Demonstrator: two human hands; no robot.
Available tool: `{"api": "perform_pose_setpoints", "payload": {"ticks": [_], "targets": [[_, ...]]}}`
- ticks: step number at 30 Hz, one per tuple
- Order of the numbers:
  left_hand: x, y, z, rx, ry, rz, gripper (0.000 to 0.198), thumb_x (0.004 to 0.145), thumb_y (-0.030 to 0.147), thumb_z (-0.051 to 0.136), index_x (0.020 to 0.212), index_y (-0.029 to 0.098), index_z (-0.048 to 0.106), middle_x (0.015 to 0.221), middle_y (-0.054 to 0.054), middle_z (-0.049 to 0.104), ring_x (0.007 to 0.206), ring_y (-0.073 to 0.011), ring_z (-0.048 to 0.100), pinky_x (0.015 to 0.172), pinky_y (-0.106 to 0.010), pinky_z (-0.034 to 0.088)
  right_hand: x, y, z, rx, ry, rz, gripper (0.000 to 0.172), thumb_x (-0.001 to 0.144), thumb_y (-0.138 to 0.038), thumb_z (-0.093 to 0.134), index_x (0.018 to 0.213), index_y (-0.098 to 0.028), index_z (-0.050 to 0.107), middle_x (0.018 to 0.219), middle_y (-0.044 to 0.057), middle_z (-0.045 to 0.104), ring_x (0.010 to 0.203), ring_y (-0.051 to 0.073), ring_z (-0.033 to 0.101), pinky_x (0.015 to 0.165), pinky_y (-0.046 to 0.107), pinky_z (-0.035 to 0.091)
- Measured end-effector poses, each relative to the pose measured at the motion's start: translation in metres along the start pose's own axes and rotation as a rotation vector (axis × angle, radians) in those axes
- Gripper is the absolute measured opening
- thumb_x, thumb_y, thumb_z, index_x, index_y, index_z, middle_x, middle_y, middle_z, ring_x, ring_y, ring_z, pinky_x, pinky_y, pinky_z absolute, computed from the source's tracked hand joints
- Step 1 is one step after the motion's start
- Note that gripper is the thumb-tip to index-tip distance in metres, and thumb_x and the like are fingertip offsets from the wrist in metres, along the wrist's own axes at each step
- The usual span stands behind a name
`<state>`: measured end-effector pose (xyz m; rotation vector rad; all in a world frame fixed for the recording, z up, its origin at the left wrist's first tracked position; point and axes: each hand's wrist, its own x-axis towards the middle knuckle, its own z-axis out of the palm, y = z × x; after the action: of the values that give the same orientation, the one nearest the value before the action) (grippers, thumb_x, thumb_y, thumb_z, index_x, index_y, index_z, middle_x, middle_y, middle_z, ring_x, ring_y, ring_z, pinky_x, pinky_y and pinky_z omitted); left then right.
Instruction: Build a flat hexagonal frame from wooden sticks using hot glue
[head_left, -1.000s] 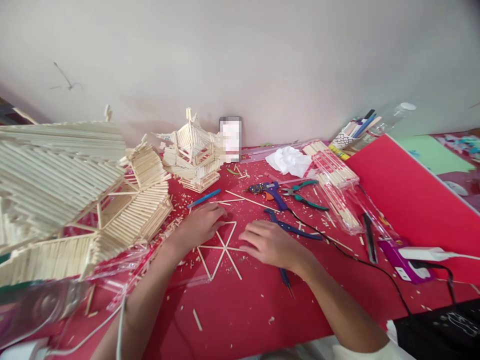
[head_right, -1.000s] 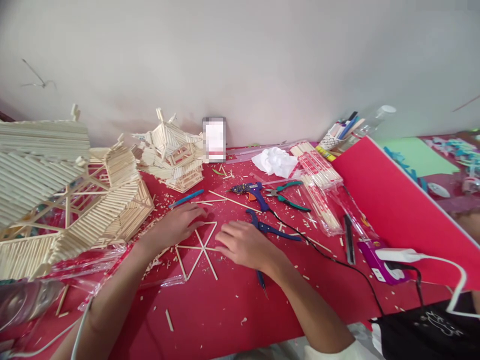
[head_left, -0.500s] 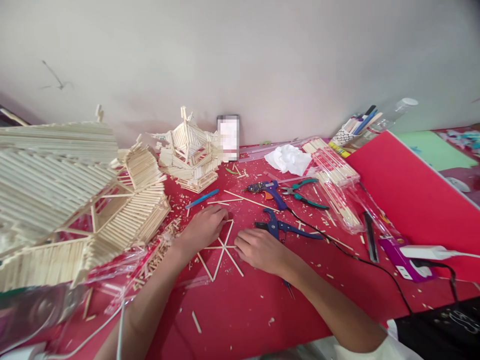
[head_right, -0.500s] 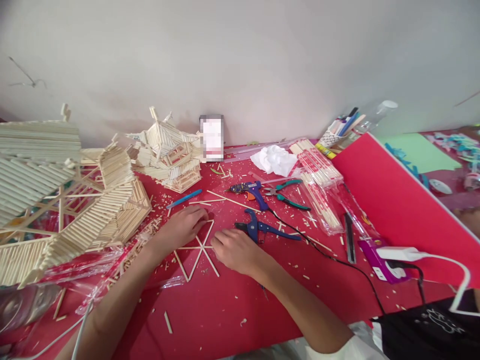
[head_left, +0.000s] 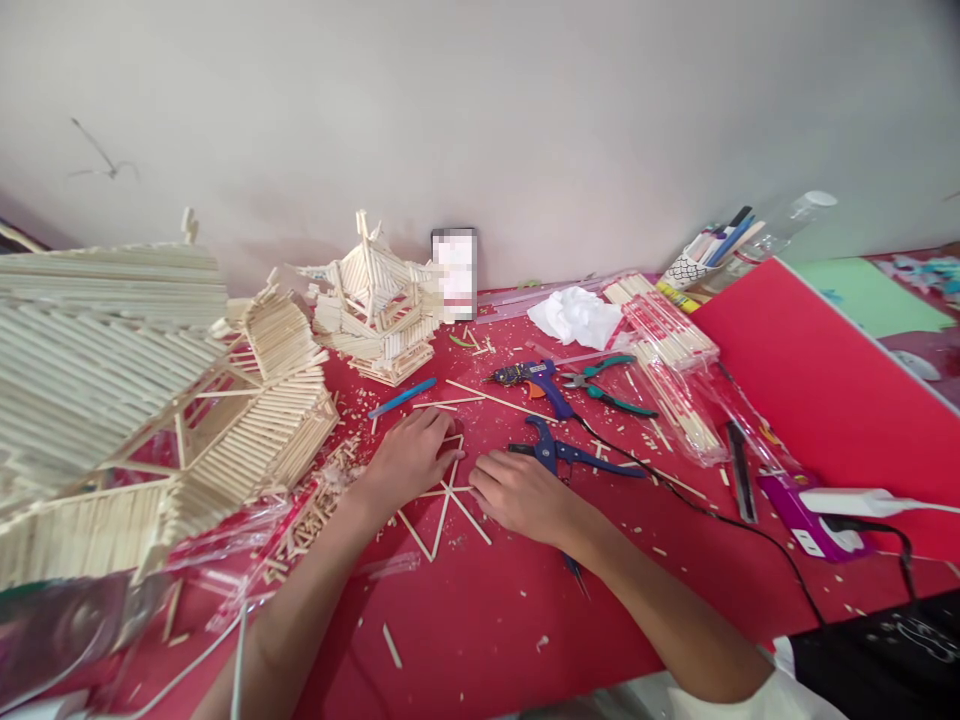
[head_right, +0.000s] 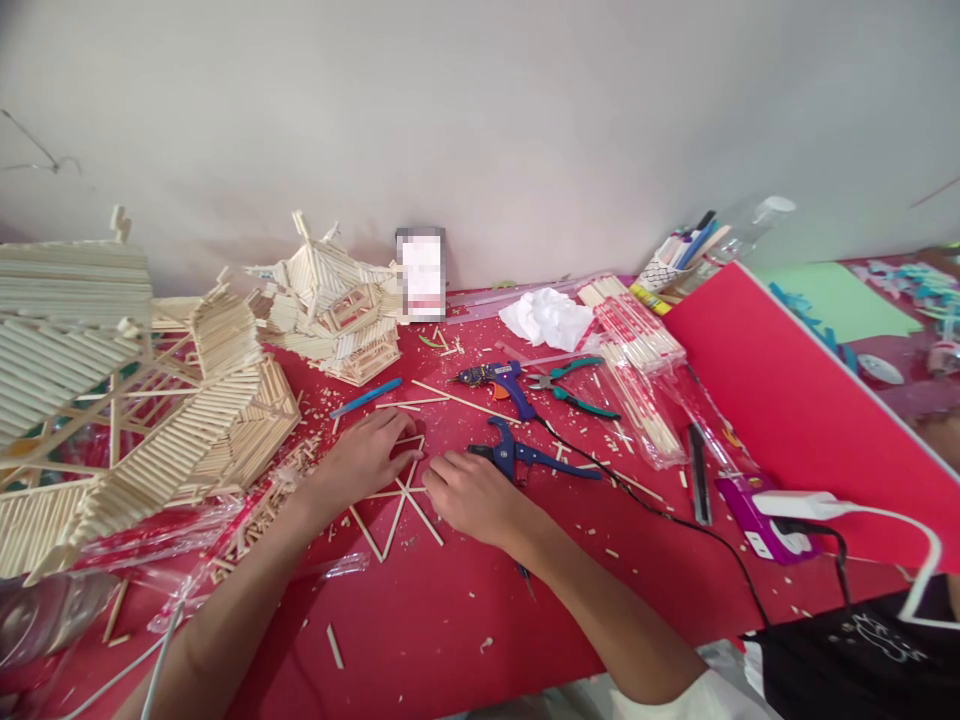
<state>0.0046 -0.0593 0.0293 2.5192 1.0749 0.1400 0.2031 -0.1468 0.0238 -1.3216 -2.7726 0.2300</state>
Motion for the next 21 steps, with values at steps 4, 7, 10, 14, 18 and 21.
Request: {"api": "perform_pose_setpoints", "payload": {"ticks": [4,7,10,14,18,21], "targets": [[0.000,-0.001,0.002,-0.015,-0.006,-0.028,0.020,0.094,0.030,0.069,0.108,0.019,0.060,0.114,-0.010,0.068,0.109,-0.0269,0.064,0.096,-0.041,0.053,0.000,0.000,0.001,-0.020,0.006,-0.021,0.014,0.097,-0.009,0.056,0.093,-0.015,0.067,0.092,0.007,0.069,0.085,0.021,0.064,0.072,0.031,0.048],[0.000,0.000,0.000,-0.021,-0.010,-0.031,0.020,0.094,0.029,0.069,0.108,0.019,0.060,0.113,-0.010,0.069,0.109,-0.0270,0.065,0.095,-0.040,0.053,0.000,0.000,0.003,-0.018,0.022,-0.030,0.015,0.098,-0.009,0.055,0.092,-0.016,0.067,0.091,0.007,0.068,0.085,0.021,0.064,0.072,0.032,0.048],[0.000,0.002,-0.003,-0.011,-0.025,-0.034,0.020,0.094,0.029,0.071,0.107,0.018,0.061,0.111,-0.010,0.070,0.110,-0.0278,0.065,0.096,-0.040,0.052,0.000,-0.001,0.005,-0.014,0.030,-0.028,0.014,0.098,-0.010,0.055,0.093,-0.016,0.067,0.092,0.008,0.069,0.085,0.021,0.063,0.072,0.032,0.047],[-0.001,0.006,-0.007,0.022,-0.065,-0.065,0.018,0.094,0.028,0.071,0.106,0.017,0.063,0.111,-0.010,0.070,0.111,-0.0283,0.065,0.097,-0.040,0.052,0.000,-0.002,0.004,-0.008,0.018,-0.028,0.012,0.098,-0.011,0.057,0.094,-0.015,0.067,0.093,0.008,0.069,0.085,0.021,0.063,0.071,0.031,0.046],[-0.001,0.008,-0.010,0.049,-0.087,-0.081,0.019,0.094,0.028,0.071,0.107,0.016,0.064,0.112,-0.011,0.070,0.113,-0.0293,0.065,0.097,-0.040,0.051,0.000,-0.002,0.002,-0.006,0.017,-0.025,0.012,0.099,-0.012,0.057,0.094,-0.015,0.067,0.092,0.008,0.069,0.084,0.020,0.063,0.071,0.032,0.045],[-0.001,0.008,-0.010,0.063,-0.096,-0.074,0.020,0.095,0.029,0.070,0.108,0.015,0.064,0.111,-0.012,0.070,0.112,-0.0299,0.065,0.096,-0.041,0.052,0.000,-0.002,0.003,-0.015,0.039,-0.028,0.013,0.099,-0.011,0.057,0.093,-0.016,0.067,0.092,0.007,0.069,0.084,0.021,0.063,0.070,0.033,0.045]]}}
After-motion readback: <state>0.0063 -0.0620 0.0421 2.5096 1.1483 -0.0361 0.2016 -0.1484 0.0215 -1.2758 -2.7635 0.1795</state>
